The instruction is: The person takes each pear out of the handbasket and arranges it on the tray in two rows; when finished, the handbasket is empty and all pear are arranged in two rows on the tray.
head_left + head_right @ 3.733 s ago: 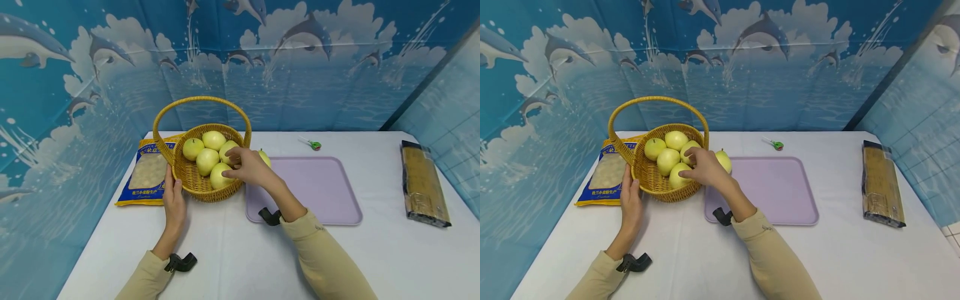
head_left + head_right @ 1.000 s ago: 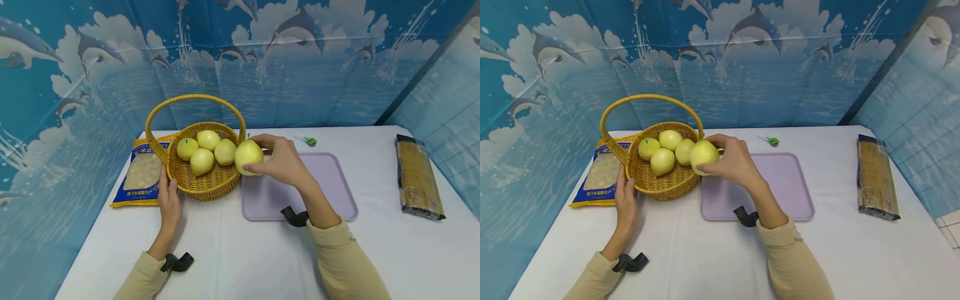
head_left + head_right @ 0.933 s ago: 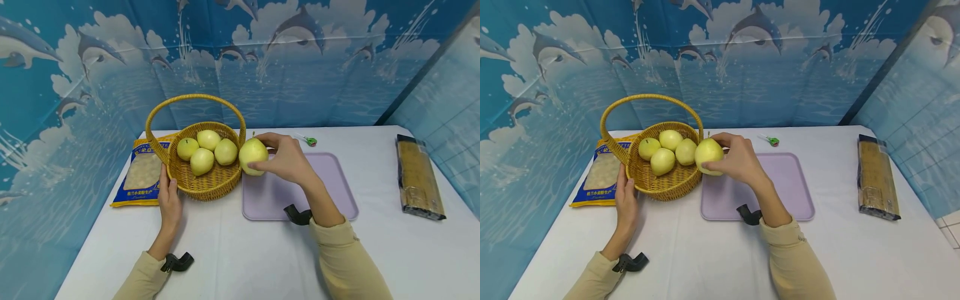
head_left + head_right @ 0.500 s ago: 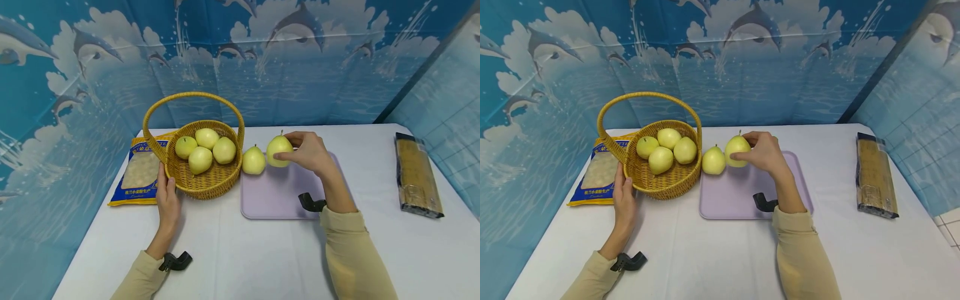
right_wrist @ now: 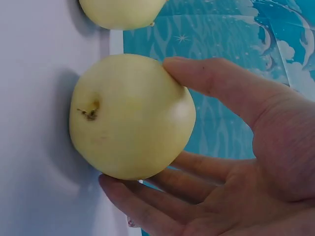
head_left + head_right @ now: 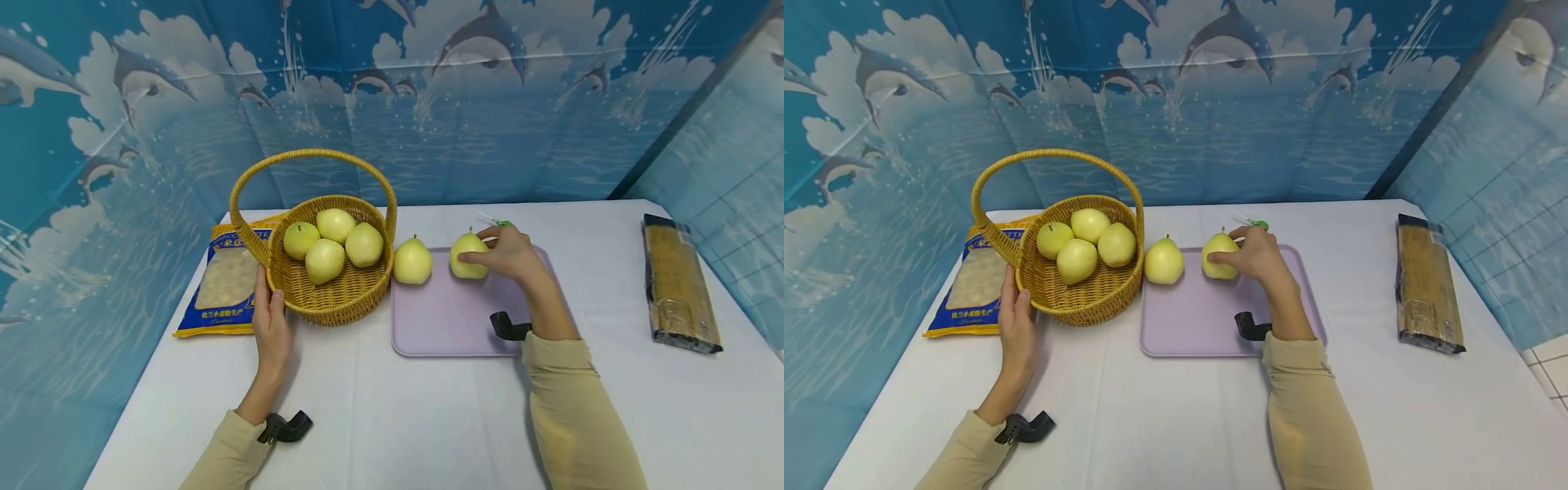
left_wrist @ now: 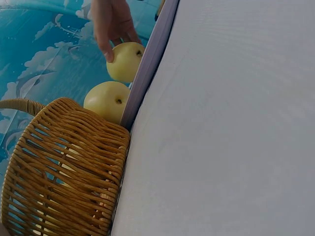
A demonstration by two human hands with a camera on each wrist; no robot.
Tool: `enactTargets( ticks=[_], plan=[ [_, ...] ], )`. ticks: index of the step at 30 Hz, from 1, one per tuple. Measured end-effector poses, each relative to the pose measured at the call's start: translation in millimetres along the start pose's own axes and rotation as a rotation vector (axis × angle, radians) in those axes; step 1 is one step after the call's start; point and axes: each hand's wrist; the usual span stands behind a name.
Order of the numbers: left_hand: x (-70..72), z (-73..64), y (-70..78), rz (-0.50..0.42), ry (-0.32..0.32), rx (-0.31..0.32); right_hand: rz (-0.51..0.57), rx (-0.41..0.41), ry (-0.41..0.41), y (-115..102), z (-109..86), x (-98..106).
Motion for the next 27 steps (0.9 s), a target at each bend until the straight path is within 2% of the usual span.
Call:
enactTargets(
  ticks=[4,19,27],
  plan=[
    [-0.4,-0.1,0.3,0.004,0.002,0.0,0.018,-0.009,-0.024,0,1.5,-3],
    [-1.2,1.5,1.2,-0.005,0.006,-0.002,0.005,-0.01,-0.006,-5,-0.7,-3],
    [-1.8,0.7,1.0,-0.025,0.008,-0.012,0.101,0.053,0.054,-7,-10.6,4]
  ],
)
Point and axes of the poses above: each hand's wrist, its own z-axis towards the middle knuckle, its own x-axis out of the back of the hand, y = z × x, and after that the axes turned 13 degrees about -x, right-handed
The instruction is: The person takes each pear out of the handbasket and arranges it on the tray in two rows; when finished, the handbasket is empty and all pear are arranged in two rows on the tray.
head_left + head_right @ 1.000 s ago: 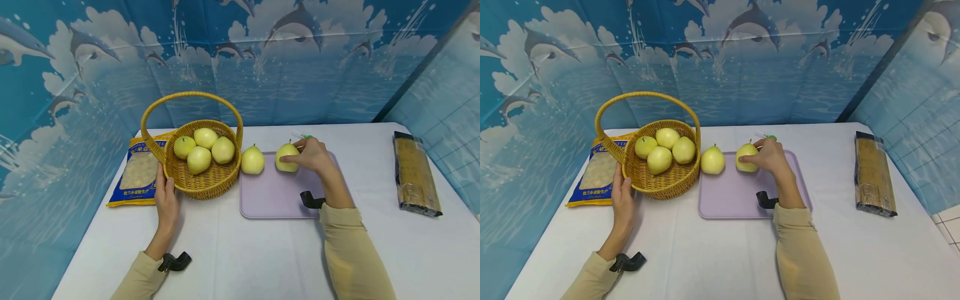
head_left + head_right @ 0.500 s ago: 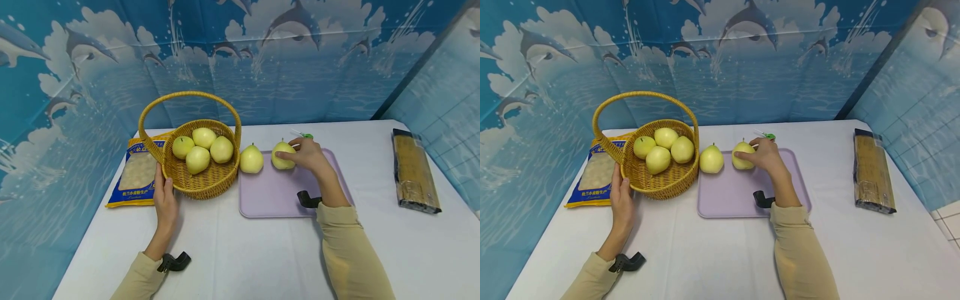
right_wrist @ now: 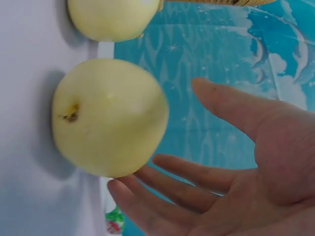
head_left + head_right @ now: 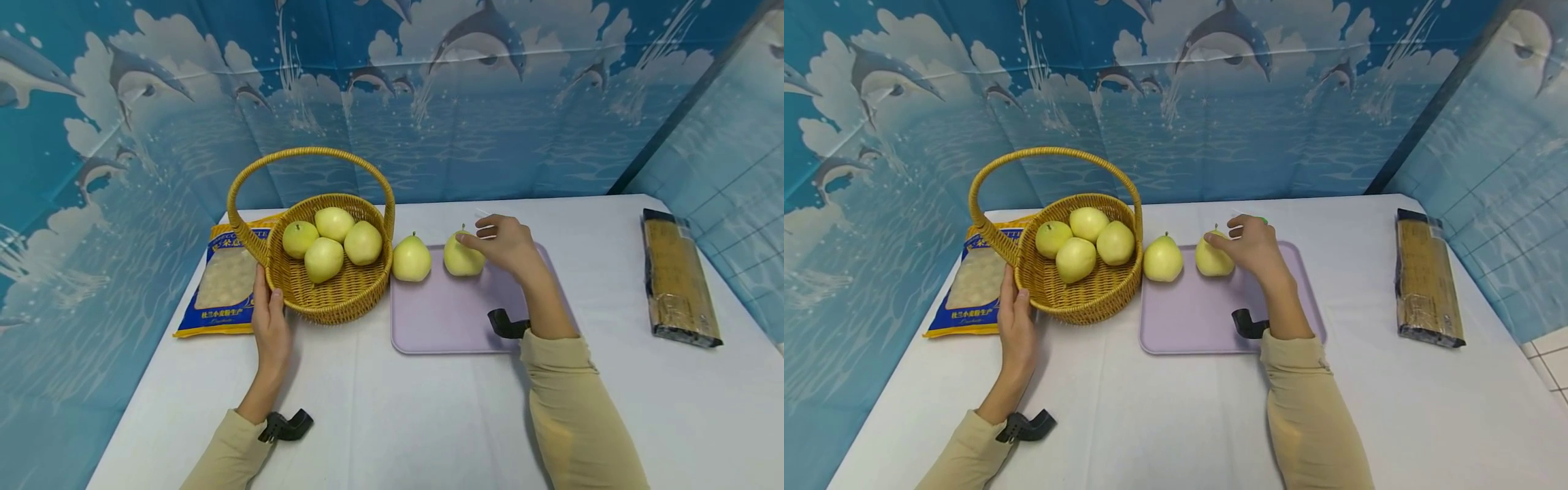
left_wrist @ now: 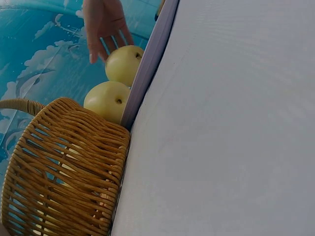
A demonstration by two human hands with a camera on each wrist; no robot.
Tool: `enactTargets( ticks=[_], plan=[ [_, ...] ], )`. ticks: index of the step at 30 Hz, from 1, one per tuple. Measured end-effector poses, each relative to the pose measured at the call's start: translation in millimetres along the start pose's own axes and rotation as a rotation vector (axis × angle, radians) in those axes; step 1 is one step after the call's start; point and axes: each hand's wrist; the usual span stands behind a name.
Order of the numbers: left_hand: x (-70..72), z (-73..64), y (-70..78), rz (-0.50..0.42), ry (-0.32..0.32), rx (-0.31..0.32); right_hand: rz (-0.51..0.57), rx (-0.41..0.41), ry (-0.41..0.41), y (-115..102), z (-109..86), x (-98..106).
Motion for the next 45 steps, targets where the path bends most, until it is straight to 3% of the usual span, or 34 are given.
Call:
enactTargets(
  ticks=[8,14,18,23,29,36,41,45],
  plan=[
    [0.9,0.9,0.7,0.016,0.001,0.003,0.081,0.108,0.04,-21,-17.9,1],
    [1.1,2.1,-0.7,0.03,-0.002,0.013,0.173,0.155,-0.056,-35,-28.8,-8],
    [1.9,2.0,-0.1,0.033,-0.002,0.017,0.268,0.159,-0.155,-44,-31.3,-20],
    [2.4,1.2,1.6,0.022,0.002,0.016,0.336,0.189,-0.211,-54,-33.9,-37],
    [2.3,0.1,0.7,0.033,0.008,0.015,0.322,0.272,-0.225,-66,-40.2,-63],
    [0.3,-1.2,-0.7,0.024,0.011,0.028,0.348,0.362,-0.187,-78,-40.2,-90],
    [-0.7,-0.1,-1.4,0.019,0.015,0.026,0.46,0.376,-0.237,-90,-35.1,-104],
    [-0.5,0.9,-1.5,0.011,0.019,0.021,0.433,0.394,-0.293,-100,-27.8,-117]
  ],
)
Point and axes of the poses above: each hand's wrist, its own z-axis towards the middle knuckle, its own x-axis out of the back of the hand, y = z × x, and after that the axes turned 13 degrees about -x, right-handed
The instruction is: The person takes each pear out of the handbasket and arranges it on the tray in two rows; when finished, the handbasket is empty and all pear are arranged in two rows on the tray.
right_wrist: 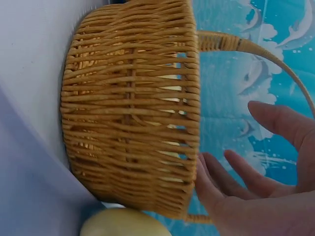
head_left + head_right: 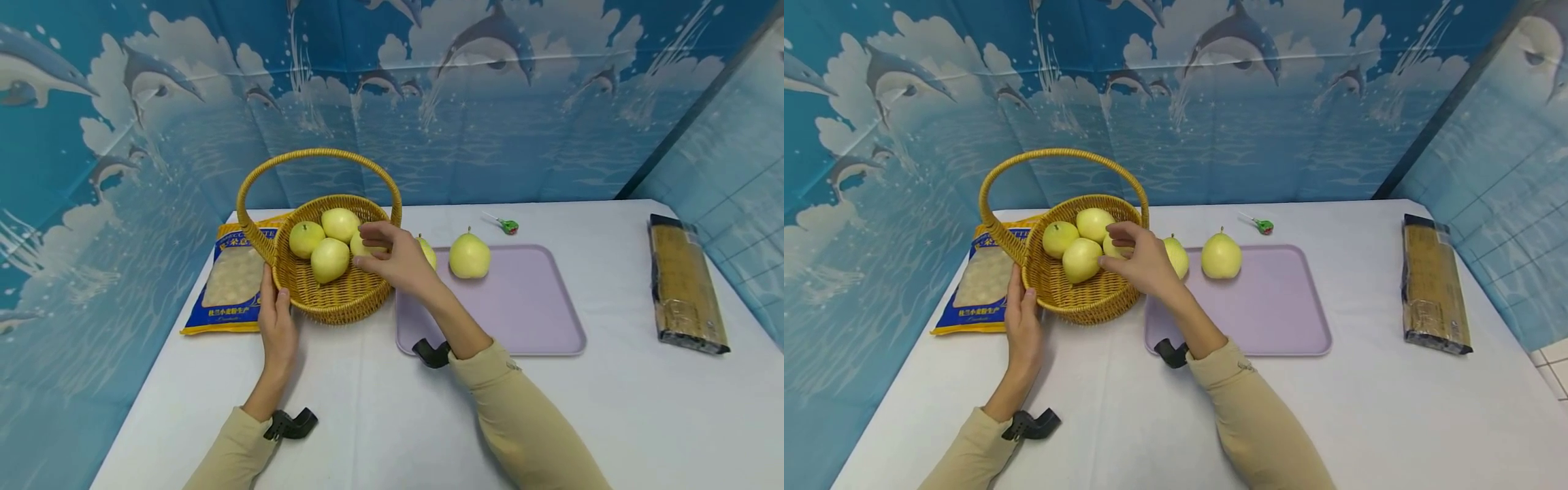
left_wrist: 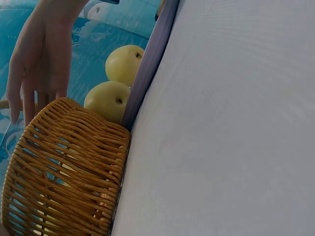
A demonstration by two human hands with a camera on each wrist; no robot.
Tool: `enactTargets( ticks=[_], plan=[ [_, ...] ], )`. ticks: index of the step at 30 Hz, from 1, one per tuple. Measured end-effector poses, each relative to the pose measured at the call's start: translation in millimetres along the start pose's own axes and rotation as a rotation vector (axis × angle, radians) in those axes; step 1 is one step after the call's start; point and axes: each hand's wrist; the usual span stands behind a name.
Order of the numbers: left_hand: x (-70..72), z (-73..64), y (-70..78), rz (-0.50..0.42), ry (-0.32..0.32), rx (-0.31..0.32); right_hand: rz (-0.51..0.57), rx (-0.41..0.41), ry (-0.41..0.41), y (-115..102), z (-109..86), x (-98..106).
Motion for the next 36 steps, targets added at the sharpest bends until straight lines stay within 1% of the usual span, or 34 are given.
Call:
enactTargets(
  ticks=[4,8,10,13,15,17,20,24,28,32,36],
  plan=[
    [-0.1,0.2,0.4,0.002,-0.008,0.001,-0.062,0.003,-0.051,1,15.3,-12],
    [-1.1,0.4,2.0,0.006,-0.014,0.006,-0.148,0.002,-0.076,1,27.6,-22],
    [-1.7,0.5,2.6,0.007,-0.015,0.008,-0.209,0.0,-0.084,1,31.7,-26],
    [-2.3,0.6,3.0,0.008,-0.015,0.009,-0.314,0.0,-0.082,1,35.1,-31],
    [-2.5,0.8,3.0,0.01,-0.016,0.007,-0.39,-0.001,-0.072,0,34.5,-33],
    [-2.4,1.2,2.5,0.012,-0.014,0.001,-0.437,-0.011,-0.067,-3,31.9,-35],
    [-1.8,2.1,1.8,0.023,-0.011,-0.004,-0.471,-0.036,-0.069,-6,26.4,-36],
    [-0.8,2.9,0.3,0.029,-0.007,-0.009,-0.475,-0.053,-0.065,-7,22.4,-38],
    [0.0,2.6,-0.3,0.03,-0.004,-0.007,-0.506,-0.031,-0.037,-7,23.5,-40],
    [-0.5,1.8,0.6,0.03,-0.003,-0.004,-0.543,-0.017,0.008,-6,25.6,-43],
    [-3.0,0.1,1.6,0.023,-0.005,0.003,-0.543,-0.041,0.044,-5,26.5,-47]
  ],
)
Point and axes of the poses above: each hand's wrist, its own z-axis towards the middle knuckle, its own x-axis out of the back of the hand, y = z × x, and after that the axes turned 13 degrees about -x, right-handed
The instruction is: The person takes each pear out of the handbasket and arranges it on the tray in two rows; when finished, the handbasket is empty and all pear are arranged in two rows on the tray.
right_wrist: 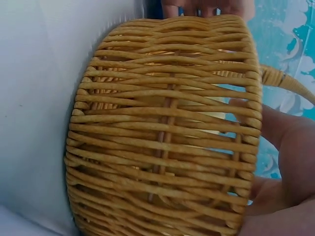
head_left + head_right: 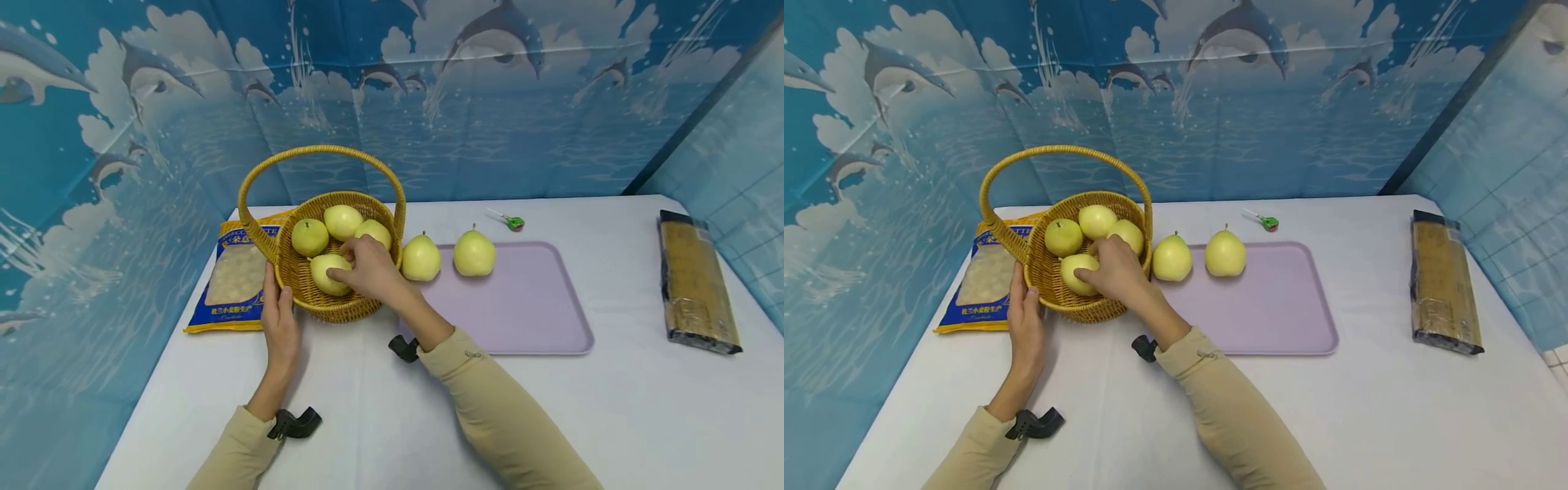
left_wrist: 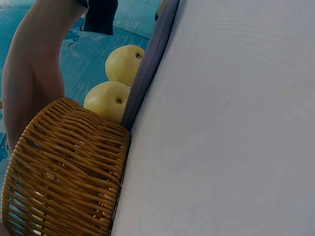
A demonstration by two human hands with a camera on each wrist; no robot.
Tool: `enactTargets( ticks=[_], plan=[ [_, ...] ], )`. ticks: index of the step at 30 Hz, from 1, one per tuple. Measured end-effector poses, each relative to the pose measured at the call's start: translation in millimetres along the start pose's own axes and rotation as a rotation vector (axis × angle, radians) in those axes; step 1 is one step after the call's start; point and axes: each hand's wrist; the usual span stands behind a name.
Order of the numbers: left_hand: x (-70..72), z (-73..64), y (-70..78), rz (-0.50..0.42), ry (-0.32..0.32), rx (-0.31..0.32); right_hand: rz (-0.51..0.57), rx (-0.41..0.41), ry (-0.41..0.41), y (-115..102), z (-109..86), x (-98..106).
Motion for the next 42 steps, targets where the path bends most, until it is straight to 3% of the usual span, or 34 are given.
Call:
enactTargets(
  ticks=[6,13,21,25,30,42],
  plan=[
    [0.1,0.5,-2.0,0.01,0.002,0.005,-0.012,-0.01,-0.072,-4,6.7,-5],
    [-1.4,-0.2,-3.9,-0.001,0.013,0.014,-0.068,0.062,-0.19,-6,17.3,-11],
    [-4.7,-1.9,-3.9,0.01,0.007,0.002,-0.145,0.043,-0.232,-7,20.1,-13],
    [-2.5,-0.7,-4.0,0.018,0.01,-0.006,-0.134,0.031,-0.218,-9,19.7,-14],
    [-3.0,1.2,-1.9,0.021,-0.002,-0.004,-0.059,0.008,-0.144,-9,10.3,-8],
    [0.1,0.2,2.6,0.016,-0.001,0.007,0.078,0.008,0.019,-8,-47.1,40]
  ],
)
Point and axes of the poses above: each hand's wrist, its own z-axis towards the middle knuckle, its own x-axis out of the back of the hand, y = z × x, and after that the axes turned 13 degrees about -x, right-handed
